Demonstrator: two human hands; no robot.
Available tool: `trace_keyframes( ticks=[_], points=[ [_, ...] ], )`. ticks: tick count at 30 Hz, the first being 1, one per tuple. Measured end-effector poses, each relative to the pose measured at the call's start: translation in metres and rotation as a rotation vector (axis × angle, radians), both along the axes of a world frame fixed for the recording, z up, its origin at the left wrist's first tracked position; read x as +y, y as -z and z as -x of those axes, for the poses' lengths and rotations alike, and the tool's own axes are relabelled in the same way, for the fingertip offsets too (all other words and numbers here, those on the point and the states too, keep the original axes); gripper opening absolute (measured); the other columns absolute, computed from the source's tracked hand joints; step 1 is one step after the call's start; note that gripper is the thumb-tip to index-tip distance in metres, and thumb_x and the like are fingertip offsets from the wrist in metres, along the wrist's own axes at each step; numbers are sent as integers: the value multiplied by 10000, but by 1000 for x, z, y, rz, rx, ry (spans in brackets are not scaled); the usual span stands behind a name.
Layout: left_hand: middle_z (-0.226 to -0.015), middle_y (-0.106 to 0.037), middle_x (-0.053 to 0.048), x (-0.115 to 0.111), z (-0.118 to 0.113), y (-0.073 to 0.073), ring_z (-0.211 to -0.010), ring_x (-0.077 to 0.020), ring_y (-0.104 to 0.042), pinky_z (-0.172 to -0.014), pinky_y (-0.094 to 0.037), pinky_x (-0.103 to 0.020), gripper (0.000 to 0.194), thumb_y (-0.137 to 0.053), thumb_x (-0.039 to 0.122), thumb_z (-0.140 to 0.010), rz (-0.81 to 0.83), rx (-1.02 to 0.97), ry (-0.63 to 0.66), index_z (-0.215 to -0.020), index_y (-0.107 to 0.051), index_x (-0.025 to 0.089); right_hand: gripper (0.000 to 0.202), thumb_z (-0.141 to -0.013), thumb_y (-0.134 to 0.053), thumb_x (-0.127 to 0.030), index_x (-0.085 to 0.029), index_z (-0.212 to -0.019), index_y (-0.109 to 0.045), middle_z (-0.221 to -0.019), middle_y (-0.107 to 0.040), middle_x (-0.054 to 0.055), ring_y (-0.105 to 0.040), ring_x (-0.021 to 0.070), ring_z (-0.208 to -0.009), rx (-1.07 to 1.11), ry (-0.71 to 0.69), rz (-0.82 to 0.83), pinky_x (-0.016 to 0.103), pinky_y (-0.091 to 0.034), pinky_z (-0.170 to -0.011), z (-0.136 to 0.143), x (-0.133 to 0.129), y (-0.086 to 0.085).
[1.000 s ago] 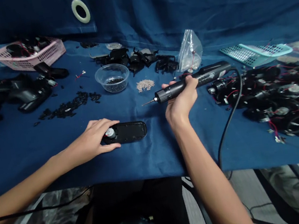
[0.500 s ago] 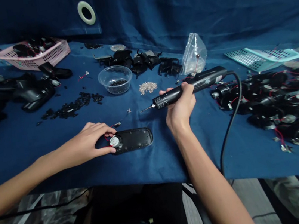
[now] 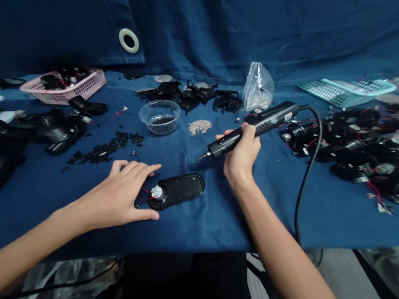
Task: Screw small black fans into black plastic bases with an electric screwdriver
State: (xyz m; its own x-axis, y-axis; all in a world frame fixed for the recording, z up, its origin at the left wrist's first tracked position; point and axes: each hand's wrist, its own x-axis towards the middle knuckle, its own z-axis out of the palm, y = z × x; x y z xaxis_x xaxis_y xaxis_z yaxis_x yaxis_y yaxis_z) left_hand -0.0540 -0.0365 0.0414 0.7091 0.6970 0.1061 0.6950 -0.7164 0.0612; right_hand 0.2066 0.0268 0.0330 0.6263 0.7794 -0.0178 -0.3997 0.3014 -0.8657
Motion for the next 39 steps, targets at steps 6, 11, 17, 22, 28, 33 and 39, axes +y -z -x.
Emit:
trace_keyframes(
  ticks=[6, 11, 17, 22, 28, 33, 39],
  points=[
    [-1107, -606, -86, 1, -16, 1, -1009, -238, -555, -992, -258, -422, 588, -629, 583, -835, 106, -64, 31, -1209, -551, 136, 129, -853, -435, -329, -205, -883, -451, -574, -554, -65, -615, 119, -474, 4, -8, -6, 228, -533, -498, 0, -1, 1],
    [-1076, -598, -80, 4, -20, 8, -975, -230, -560, -908, -313, -375, 590, -717, 515, -794, 170, -88, 9, -1195, -535, 122, 141, -866, -438, -334, -196, -882, -463, -587, -563, -58, -608, 110, -486, 11, 5, 3, 239, -551, -521, -1, 0, 1],
    [-1104, -587, -105, -9, -20, 10, -964, -245, -561, -923, -301, -411, 577, -691, 478, -832, 123, -65, -12, -1245, -512, 116, 141, -849, -466, -322, -182, -862, -476, -588, -545, -54, -597, 105, -494, 62, 12, -12, 249, -562, -535, -1, -2, -2],
    [-1126, -595, -77, 24, -12, -4, -1026, -248, -553, -951, -301, -419, 499, -539, 547, -909, 118, -234, -132, -1258, -511, 191, 168, -841, -465, -355, -187, -833, -470, -603, -564, -37, -614, 111, -511, 57, -18, -8, 236, -555, -533, -3, -3, -4],
    [-1004, -649, -68, 173, -17, -27, -1016, -248, -572, -987, -267, -440, 197, -536, 287, -905, -23, -164, -244, -973, -671, 159, 169, -835, -463, -351, -184, -811, -468, -610, -564, -38, -624, 114, -510, 62, -28, 26, 231, -554, -527, -3, -5, -5],
    [-915, -712, -54, 243, -45, -18, -916, -234, -586, -940, -292, -397, 204, -708, 311, -750, 349, 291, -269, -900, -747, 178, 168, -820, -477, -347, -180, -801, -463, -608, -572, -34, -630, 117, -506, 67, -32, 46, 212, -537, -506, -3, -5, -6],
    [-867, -707, -67, 245, -51, -11, -907, -224, -568, -949, -275, -401, 170, -644, 254, -776, 325, 293, -247, -866, -758, 166, 183, -815, -490, -365, -185, -811, -457, -614, -576, -34, -635, 120, -516, 72, -30, 63, 219, -544, -520, -4, -3, -5]
  ],
)
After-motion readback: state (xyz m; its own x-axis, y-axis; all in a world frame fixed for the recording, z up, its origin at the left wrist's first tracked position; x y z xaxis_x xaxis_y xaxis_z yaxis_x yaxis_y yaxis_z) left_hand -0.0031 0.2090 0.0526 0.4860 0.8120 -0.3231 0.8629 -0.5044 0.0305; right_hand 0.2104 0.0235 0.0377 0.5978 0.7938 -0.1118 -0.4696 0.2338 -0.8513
